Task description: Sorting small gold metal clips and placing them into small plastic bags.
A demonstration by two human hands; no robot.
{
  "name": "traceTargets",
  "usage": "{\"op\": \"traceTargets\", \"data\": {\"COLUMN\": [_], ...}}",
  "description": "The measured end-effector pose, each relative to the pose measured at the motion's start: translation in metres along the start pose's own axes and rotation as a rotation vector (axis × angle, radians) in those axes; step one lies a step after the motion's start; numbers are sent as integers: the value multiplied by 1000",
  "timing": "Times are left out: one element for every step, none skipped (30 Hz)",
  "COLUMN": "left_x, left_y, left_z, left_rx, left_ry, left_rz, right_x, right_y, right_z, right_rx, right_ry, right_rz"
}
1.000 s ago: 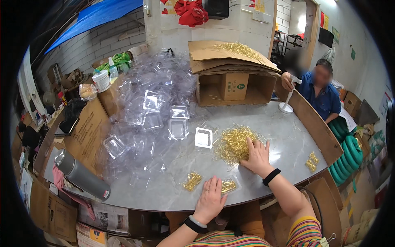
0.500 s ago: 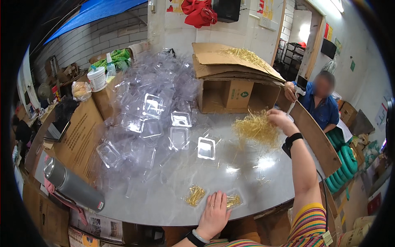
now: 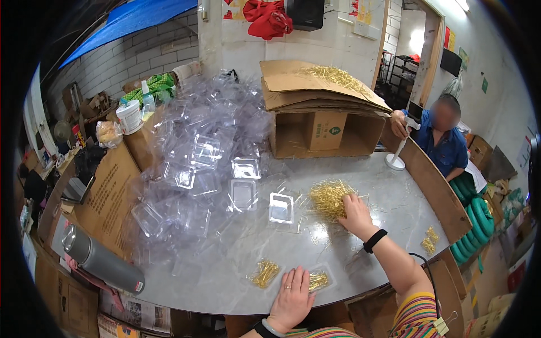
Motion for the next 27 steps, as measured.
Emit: {"op": "traceTargets", "data": {"left_x": [0,-1,0,1,4,5,4,2,2,3,4,4,4,4,4,5,5,3,1,-1,-1,-1,0,0,0,0,1], "left_y": [0,0,0,0,2,3,2,1,0,-1,0,0,1,1,1,1,1,1,1,1,1,0,0,-1,1,1,0], "left_z": [0,0,0,0,0,2,2,2,2,2,3,2,1,0,0,0,0,0,0,0,0,-1,-1,-1,1,1,1], "left_rx": [-1,-1,1,3,5,0,-4,-3,-6,-6,-7,-6,-6,-6,1,9,17,7,-3,-13,-1,10,21,19,16,14,19], "left_ry": [2,4,11,14,16,15,16,21,21,16,12,14,16,18,20,22,24,14,3,-7,3,13,22,12,2,-8,-13], "left_rz": [-3,-6,-11,-13,-8,-7,-8,-16,-24,-29,-34,-24,-14,-4,0,4,9,10,13,15,6,-4,-13,-17,-21,-25,-23], "right_x": [3,-4,-16,-27,-40,-60,-82,-95,-108,-116,-121,-123,-121,-118,-128,-118,-108,-111,-113,-115,-113,-109,-105,-113,-112,-110,-104], "right_y": [-3,5,14,27,39,40,39,41,44,47,50,53,55,60,55,64,72,64,55,47,47,46,46,43,44,47,47], "right_z": [-1,-4,-10,-16,-21,-25,-27,-29,-30,-31,-39,-50,-56,-52,-45,-56,-66,-68,-70,-72,-75,-79,-82,-89,-92,-94,-93], "right_rx": [-23,-7,-36,-62,-84,-72,-59,-85,-111,-131,-127,-123,-119,-175,-147,-189,-230,-202,-174,-145,-150,-154,-158,-67,-72,-76,-77], "right_ry": [23,-11,23,53,77,102,130,135,142,148,119,95,70,190,258,254,250,310,369,429,406,382,357,291,348,405,445], "right_rz": [14,-81,-159,-237,-310,-390,-469,-511,-550,-590,-457,-328,-199,-425,-389,-318,-246,-216,-186,-156,-57,41,140,139,119,99,77]}}
Point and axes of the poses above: each hand's wrist, its own z-axis away from the middle knuckle, its own x-axis out of the palm, y = z × x, the point moved 1 cm from there along -z, towards the middle knuckle, and after that the axes turned 12 degrees about -y, right-handed, at the moved point
